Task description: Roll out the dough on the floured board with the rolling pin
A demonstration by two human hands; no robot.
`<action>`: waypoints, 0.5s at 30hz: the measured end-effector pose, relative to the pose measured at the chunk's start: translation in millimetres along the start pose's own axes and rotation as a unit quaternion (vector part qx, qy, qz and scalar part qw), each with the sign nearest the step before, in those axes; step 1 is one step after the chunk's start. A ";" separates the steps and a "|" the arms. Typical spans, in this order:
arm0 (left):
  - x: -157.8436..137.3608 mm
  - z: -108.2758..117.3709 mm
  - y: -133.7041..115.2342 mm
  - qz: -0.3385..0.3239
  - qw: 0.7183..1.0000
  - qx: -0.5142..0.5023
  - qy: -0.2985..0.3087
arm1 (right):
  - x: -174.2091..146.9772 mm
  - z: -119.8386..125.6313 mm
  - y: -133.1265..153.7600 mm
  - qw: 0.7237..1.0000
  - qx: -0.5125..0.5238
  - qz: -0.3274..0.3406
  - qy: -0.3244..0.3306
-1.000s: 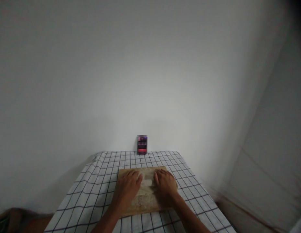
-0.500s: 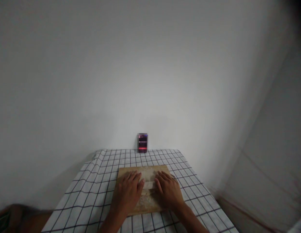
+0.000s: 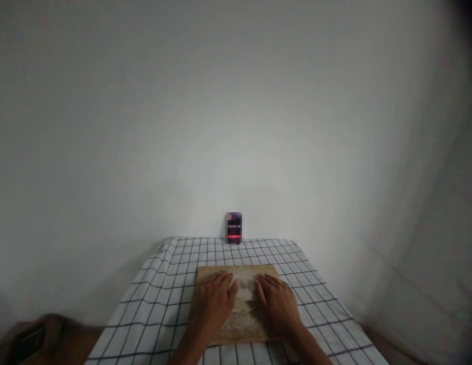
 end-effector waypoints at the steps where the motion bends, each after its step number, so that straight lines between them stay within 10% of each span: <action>1: 0.4 -0.1 -0.2 -0.009 1.000 -0.001 0.002 | 0.2 0.8 0.9 1.000 -0.003 -0.003 -0.002; 15: 11.6 18.6 -16.8 -0.006 0.999 0.002 0.047 | -1.0 6.3 3.3 0.997 -0.081 -0.016 -0.007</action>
Point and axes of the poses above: each hand's wrist, its own x-axis towards the middle knuckle, its own z-axis out of the back of the hand, y = z × x, the point moved 1 cm from there along x, towards the middle knuckle, and after that the axes turned 6 degrees about -z, right-handed, at the moved point
